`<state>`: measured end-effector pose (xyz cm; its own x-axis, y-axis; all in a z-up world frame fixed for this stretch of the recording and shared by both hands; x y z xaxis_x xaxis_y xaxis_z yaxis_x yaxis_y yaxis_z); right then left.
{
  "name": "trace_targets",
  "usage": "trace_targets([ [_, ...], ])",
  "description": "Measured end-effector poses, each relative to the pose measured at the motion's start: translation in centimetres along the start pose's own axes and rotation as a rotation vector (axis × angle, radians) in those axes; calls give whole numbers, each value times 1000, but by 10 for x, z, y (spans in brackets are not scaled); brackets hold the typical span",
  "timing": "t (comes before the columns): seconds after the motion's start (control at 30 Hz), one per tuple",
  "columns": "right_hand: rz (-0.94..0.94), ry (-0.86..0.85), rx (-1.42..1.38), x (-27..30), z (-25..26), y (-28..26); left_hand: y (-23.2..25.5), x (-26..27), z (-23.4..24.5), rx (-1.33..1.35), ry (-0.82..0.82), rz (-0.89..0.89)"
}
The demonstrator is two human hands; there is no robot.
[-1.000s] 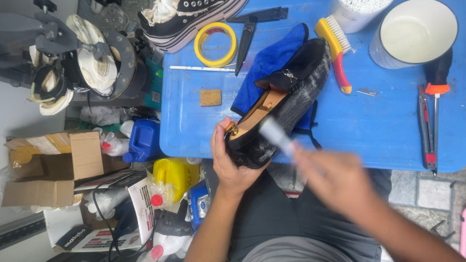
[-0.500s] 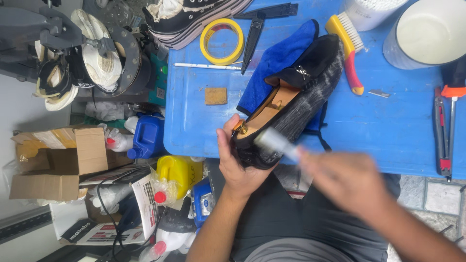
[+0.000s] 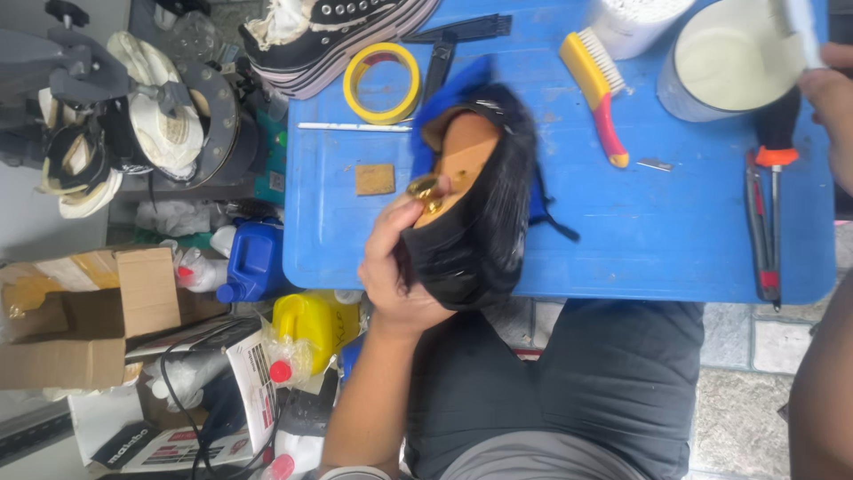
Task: The person cleans a black high-heeled shoe using a toothbrush and a white cleaning solution. They repeatedly dip the brush into a container of liquid and scrub the shoe's upper, heel, and toe areas. The shoe is rotated and repositioned frequently to access different surfaces during the cleaning process.
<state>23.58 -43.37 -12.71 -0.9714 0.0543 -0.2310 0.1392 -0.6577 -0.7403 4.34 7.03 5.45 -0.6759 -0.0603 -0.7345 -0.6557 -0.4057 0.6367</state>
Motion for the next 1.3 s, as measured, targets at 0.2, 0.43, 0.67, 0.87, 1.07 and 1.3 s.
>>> trace_targets([
  [0.2, -69, -70, 76, -34, -26, -12, 38, -39, -29, -361, -310, -200],
  [0.43, -90, 14, -112, 4, 0, -107, 50, -24, -68, -386, -374, -217],
  [0.67, -58, 11, -694, 105, -3, -209, 51, -22, -94, -653, -362, -265],
  [0.87, -56, -77, -612, 133, -49, -239, 14, -20, -102, -627, -392, -167],
  [1.07, 43, -89, -517, 147, -53, -261, 1, -19, -99, -543, -341, -167],
  [1.3, 64, -29, -525, 148, -56, -260, -5, -20, -103, -540, -350, -157],
])
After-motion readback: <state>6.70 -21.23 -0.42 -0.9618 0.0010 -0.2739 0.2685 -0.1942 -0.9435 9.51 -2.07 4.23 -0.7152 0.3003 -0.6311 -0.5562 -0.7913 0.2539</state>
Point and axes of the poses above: each hand's wrist, its own x-axis away from the middle knuckle, its own z-axis out of the back of the hand, y = z × x, the point moved 10 cm from there along -x, towards the middle knuckle, and after that the axes turned 5 degrees about -x, right-handed, at the moved point
